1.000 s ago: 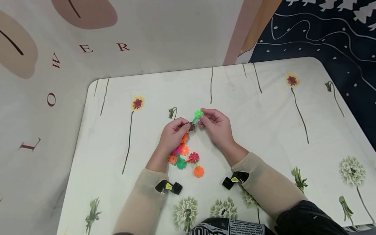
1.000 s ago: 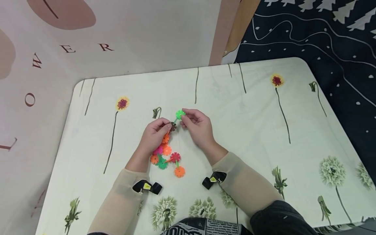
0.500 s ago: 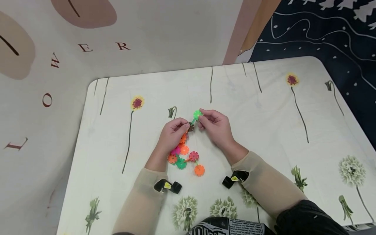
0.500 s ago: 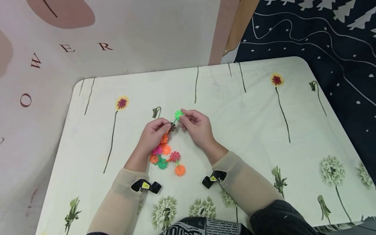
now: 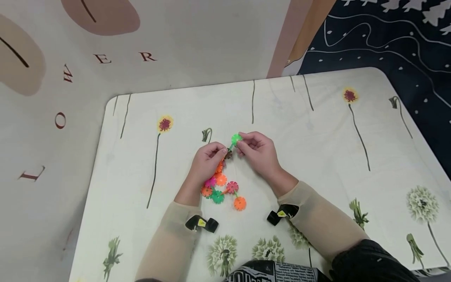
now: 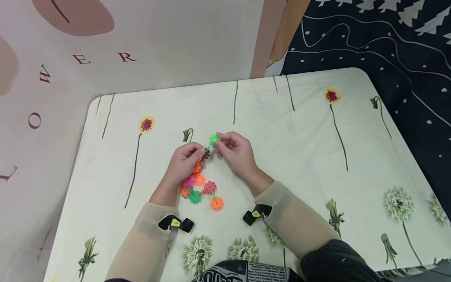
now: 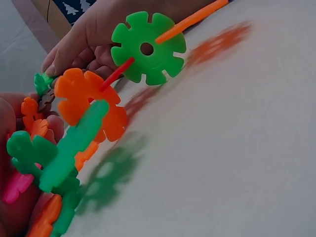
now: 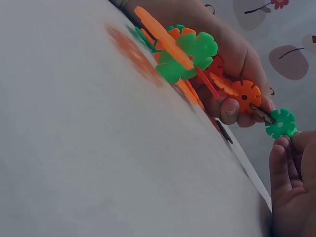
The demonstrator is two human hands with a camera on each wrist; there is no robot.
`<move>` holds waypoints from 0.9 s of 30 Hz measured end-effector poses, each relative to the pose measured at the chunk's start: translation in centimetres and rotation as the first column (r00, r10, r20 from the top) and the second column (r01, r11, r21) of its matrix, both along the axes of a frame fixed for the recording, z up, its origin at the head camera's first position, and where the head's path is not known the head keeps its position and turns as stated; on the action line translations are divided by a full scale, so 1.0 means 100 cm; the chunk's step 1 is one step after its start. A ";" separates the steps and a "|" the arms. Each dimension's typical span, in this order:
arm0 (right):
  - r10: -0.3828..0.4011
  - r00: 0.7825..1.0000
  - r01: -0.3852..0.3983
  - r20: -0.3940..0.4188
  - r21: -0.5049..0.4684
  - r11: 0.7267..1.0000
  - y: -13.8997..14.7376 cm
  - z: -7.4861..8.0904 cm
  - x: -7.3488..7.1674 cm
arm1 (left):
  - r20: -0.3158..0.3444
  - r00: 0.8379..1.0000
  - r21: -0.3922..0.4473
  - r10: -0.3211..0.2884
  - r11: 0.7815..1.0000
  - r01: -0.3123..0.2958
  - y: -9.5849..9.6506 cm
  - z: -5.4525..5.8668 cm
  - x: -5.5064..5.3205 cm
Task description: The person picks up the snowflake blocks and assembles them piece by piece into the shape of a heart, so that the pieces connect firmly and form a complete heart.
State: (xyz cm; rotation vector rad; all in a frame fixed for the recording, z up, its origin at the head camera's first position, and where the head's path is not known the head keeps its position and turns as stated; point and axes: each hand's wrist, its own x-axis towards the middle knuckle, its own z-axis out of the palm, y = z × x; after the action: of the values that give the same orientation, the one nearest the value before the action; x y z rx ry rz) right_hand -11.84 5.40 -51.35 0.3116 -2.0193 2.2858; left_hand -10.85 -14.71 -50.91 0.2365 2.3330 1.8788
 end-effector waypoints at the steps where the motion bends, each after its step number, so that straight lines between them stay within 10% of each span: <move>1: 0.005 1.000 -0.005 0.008 -0.005 1.000 0.000 0.000 0.000 | 0.002 1.000 0.004 0.000 1.000 0.000 0.000 0.000 0.000; 15: -0.006 0.991 0.009 0.134 -0.026 1.000 -0.001 0.002 -0.001 | 0.053 0.998 0.048 0.018 0.999 -0.020 0.003 -0.001 -0.001; 27: -0.041 0.935 0.165 0.354 -0.327 0.930 0.006 0.007 -0.012 | 0.080 0.994 0.053 0.070 0.996 -0.074 0.001 0.005 0.001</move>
State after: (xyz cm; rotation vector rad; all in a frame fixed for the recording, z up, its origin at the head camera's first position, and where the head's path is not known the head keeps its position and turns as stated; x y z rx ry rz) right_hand -12.99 6.05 -50.63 -0.2303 -1.6393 2.7159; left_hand -10.78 -14.61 -50.41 0.0837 2.2686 1.9514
